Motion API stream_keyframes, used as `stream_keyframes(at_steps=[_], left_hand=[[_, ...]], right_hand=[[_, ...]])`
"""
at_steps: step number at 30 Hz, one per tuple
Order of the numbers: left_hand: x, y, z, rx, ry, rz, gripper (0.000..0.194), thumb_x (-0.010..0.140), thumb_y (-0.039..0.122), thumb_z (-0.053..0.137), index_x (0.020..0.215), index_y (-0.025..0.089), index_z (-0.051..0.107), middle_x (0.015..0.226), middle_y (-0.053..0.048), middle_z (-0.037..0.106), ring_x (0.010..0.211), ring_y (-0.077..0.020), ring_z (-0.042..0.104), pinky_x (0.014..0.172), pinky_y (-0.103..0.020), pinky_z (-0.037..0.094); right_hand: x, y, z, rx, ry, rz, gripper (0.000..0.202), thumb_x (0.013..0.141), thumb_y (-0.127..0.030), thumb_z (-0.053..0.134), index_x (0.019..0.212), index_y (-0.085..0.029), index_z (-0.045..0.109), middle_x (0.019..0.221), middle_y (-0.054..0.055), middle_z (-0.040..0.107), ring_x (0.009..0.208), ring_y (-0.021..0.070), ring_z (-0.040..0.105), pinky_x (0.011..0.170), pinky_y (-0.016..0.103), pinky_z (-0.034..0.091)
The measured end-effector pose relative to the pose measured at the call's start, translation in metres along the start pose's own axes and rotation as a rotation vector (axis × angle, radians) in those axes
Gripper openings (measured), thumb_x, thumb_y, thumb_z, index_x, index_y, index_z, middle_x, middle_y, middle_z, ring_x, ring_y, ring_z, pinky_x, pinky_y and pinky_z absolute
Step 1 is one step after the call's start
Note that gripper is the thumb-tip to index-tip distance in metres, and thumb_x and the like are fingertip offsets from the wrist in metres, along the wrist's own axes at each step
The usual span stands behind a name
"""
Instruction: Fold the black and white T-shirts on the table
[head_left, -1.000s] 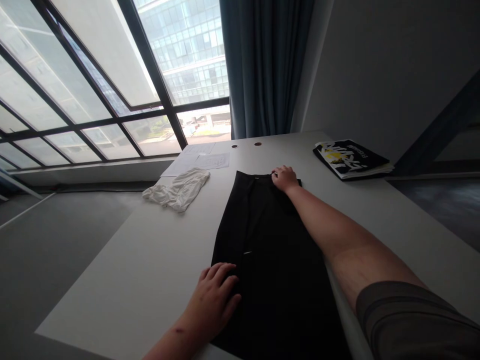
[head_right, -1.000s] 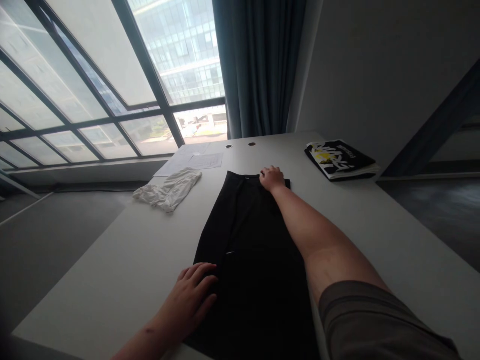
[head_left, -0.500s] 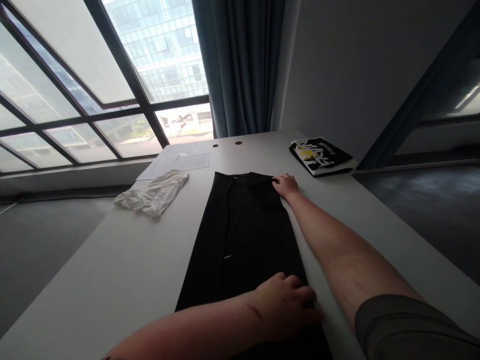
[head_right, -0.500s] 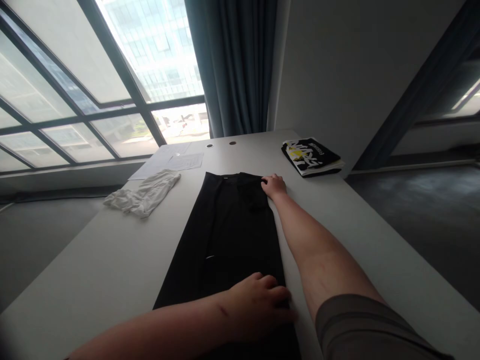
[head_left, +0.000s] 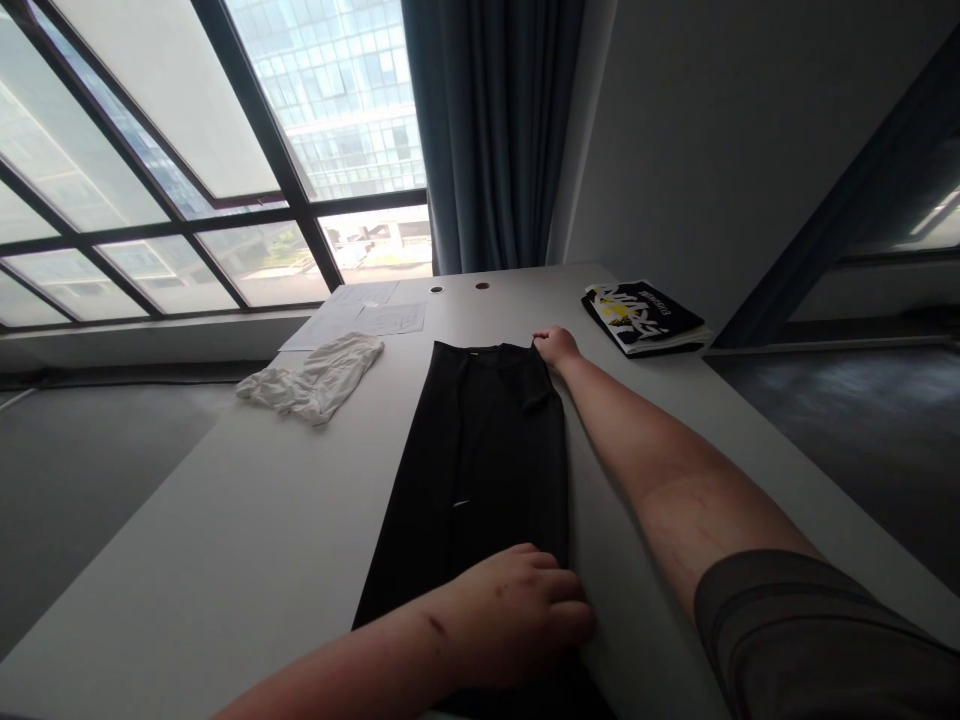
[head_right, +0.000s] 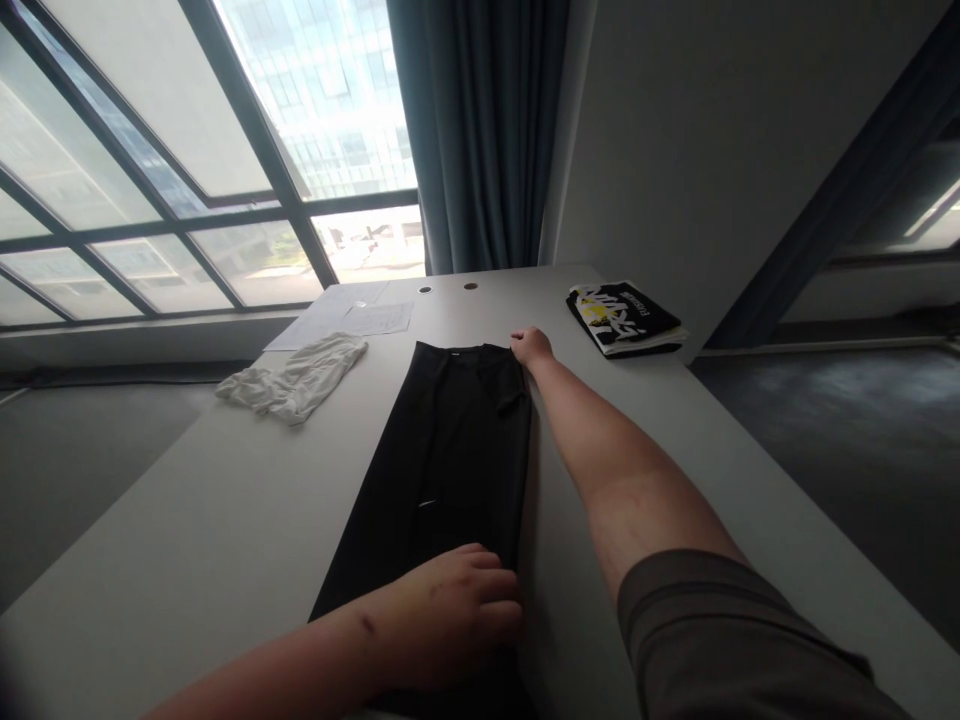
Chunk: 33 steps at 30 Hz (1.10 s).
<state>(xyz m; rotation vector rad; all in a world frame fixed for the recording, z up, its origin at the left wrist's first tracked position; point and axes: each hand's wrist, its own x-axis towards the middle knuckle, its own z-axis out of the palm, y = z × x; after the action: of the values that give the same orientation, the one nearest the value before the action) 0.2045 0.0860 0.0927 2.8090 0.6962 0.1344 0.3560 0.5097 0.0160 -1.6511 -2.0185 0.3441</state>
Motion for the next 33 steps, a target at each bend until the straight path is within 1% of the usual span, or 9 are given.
stream_keyframes(at_steps=[3, 7, 12, 14, 18, 21, 27, 30, 33], left_hand=[[-0.039, 0.004, 0.004, -0.046, 0.054, -0.115, 0.001, 0.097, 0.021, 0.061, 0.096, 0.021, 0.060, 0.103, -0.002, 0.069, 0.088, -0.0175, 0.059, 0.087, -0.033, 0.046], [-0.091, 0.006, 0.018, -0.135, 0.115, -0.317, 0.023, 0.083, 0.007, 0.061, 0.098, 0.023, 0.060, 0.116, 0.000, 0.070, 0.092, -0.0170, 0.061, 0.087, -0.033, 0.047], [-0.129, 0.009, 0.041, -0.230, 0.171, -0.510, 0.035, 0.073, 0.006, 0.061, 0.100, 0.027, 0.066, 0.132, 0.003, 0.067, 0.107, -0.0208, 0.063, 0.093, -0.038, 0.048], [-0.135, 0.010, 0.051, -0.245, 0.201, -0.537, 0.038, 0.080, 0.012, 0.064, 0.114, 0.030, 0.067, 0.139, 0.001, 0.065, 0.121, -0.0243, 0.060, 0.104, -0.042, 0.046], [-0.141, 0.007, 0.067, -0.199, 0.198, -0.510, 0.057, 0.090, 0.049, 0.071, 0.143, 0.035, 0.057, 0.162, -0.005, 0.047, 0.148, -0.0365, 0.039, 0.121, -0.061, 0.030], [-0.142, 0.000, 0.073, -0.172, 0.181, -0.443, 0.064, 0.089, 0.062, 0.070, 0.144, 0.033, 0.056, 0.161, -0.007, 0.047, 0.148, -0.0374, 0.040, 0.123, -0.064, 0.025], [-0.129, -0.008, 0.075, -0.072, 0.193, -0.426, 0.039, 0.095, 0.051, 0.067, 0.127, 0.028, 0.064, 0.134, -0.007, 0.065, 0.116, -0.0284, 0.061, 0.096, -0.046, 0.052], [-0.118, -0.008, 0.074, -0.004, 0.144, -0.457, 0.013, 0.099, 0.031, 0.062, 0.108, 0.023, 0.068, 0.113, -0.006, 0.070, 0.094, -0.0228, 0.065, 0.077, -0.037, 0.055], [-0.109, -0.011, 0.067, -0.020, 0.142, -0.525, 0.008, 0.097, 0.022, 0.061, 0.102, 0.021, 0.067, 0.109, -0.005, 0.070, 0.088, -0.0208, 0.067, 0.071, -0.032, 0.055]], right_hand=[[0.013, -0.040, 0.006, -0.014, -0.036, -0.091, 0.046, 0.094, -0.022, 0.050, 0.133, -0.013, 0.073, 0.136, 0.012, 0.070, 0.127, 0.0226, 0.064, 0.109, 0.030, 0.046], [0.011, -0.084, 0.036, -0.058, -0.147, -0.186, 0.051, 0.097, -0.031, 0.054, 0.144, -0.016, 0.065, 0.147, 0.013, 0.062, 0.134, 0.0247, 0.058, 0.115, 0.031, 0.041], [-0.018, -0.095, 0.081, -0.157, -0.312, -0.179, 0.064, 0.097, -0.051, 0.058, 0.155, -0.023, 0.053, 0.159, 0.016, 0.049, 0.142, 0.0328, 0.050, 0.120, 0.046, 0.037], [-0.027, -0.092, 0.094, -0.198, -0.322, -0.169, 0.064, 0.102, -0.052, 0.049, 0.159, -0.022, 0.047, 0.166, 0.015, 0.039, 0.151, 0.0335, 0.038, 0.125, 0.054, 0.026], [-0.032, -0.087, 0.105, -0.250, -0.316, -0.160, 0.062, 0.107, -0.050, 0.034, 0.162, -0.022, 0.040, 0.172, 0.013, 0.028, 0.158, 0.0306, 0.024, 0.127, 0.058, 0.016], [-0.026, -0.088, 0.105, -0.265, -0.304, -0.166, 0.062, 0.106, -0.051, 0.036, 0.161, -0.022, 0.042, 0.171, 0.013, 0.030, 0.157, 0.0318, 0.026, 0.126, 0.059, 0.019], [-0.034, -0.098, 0.091, -0.182, -0.106, -0.311, 0.054, 0.106, -0.036, 0.032, 0.152, -0.017, 0.053, 0.163, 0.014, 0.041, 0.152, 0.0300, 0.032, 0.126, 0.052, 0.023], [-0.072, -0.097, 0.072, 0.024, 0.141, -0.471, 0.046, 0.103, -0.033, 0.038, 0.133, -0.015, 0.067, 0.141, 0.018, 0.059, 0.136, 0.0303, 0.049, 0.121, 0.049, 0.035], [-0.142, -0.085, 0.038, 0.217, 0.219, -0.589, 0.036, 0.102, -0.034, 0.045, 0.124, -0.022, 0.070, 0.126, 0.014, 0.065, 0.124, 0.0305, 0.057, 0.113, 0.052, 0.045]])
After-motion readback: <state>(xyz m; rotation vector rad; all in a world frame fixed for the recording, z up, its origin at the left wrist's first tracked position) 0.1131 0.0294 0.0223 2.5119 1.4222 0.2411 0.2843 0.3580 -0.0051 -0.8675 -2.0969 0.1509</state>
